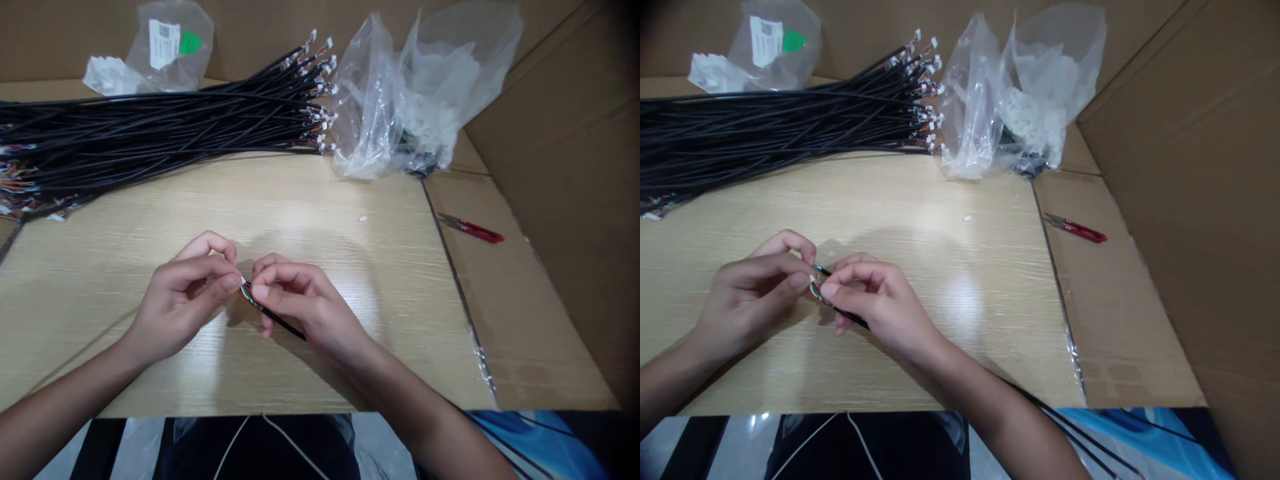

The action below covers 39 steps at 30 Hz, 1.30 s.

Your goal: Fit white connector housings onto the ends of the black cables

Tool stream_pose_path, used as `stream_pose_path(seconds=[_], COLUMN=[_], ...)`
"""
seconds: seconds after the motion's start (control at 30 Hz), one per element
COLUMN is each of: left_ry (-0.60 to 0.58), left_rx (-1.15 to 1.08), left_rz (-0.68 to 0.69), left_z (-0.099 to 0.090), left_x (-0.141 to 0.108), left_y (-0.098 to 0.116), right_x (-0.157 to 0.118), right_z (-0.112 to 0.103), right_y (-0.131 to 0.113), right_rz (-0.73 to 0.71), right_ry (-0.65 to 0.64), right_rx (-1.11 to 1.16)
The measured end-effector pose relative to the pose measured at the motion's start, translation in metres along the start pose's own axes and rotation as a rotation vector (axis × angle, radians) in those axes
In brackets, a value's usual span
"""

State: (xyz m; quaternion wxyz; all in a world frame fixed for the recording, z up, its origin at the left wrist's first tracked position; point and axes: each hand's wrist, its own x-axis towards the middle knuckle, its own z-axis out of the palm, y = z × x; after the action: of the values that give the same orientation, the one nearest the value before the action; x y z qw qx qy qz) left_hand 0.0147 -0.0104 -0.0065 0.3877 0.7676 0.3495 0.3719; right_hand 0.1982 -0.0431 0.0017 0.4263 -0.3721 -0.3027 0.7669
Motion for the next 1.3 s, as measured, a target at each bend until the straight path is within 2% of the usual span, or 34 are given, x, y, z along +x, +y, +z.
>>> stream_pose_path(seconds=[0.37, 0.73, 1.1, 1.3], left_ry=[0.015, 0.021, 0.017, -0.026], left_rx=[0.055, 0.054, 0.121, 0.151], left_rz=[0.049, 0.047, 0.166, 0.164], left_z=[0.0005, 0.0008, 0.0004, -0.0016], left_x=[-0.0004, -0.0026, -0.0025, -0.0024], left_y=[-0.0001, -0.0011, -0.0007, -0.0014], right_x=[-0.0011, 0.0023, 0.0011, 0.0009], right_z=[0.0014, -0.0018, -0.0025, -0.0039], right_y=[-0.0019, 0.0010, 0.0000, 0.0012], right_rz=[-0.025, 0.045, 0.120, 0.109], right_ry=[-0.002, -0.056, -0.091, -0.104], right_rx=[-0.055, 0.052, 0.096, 0.062])
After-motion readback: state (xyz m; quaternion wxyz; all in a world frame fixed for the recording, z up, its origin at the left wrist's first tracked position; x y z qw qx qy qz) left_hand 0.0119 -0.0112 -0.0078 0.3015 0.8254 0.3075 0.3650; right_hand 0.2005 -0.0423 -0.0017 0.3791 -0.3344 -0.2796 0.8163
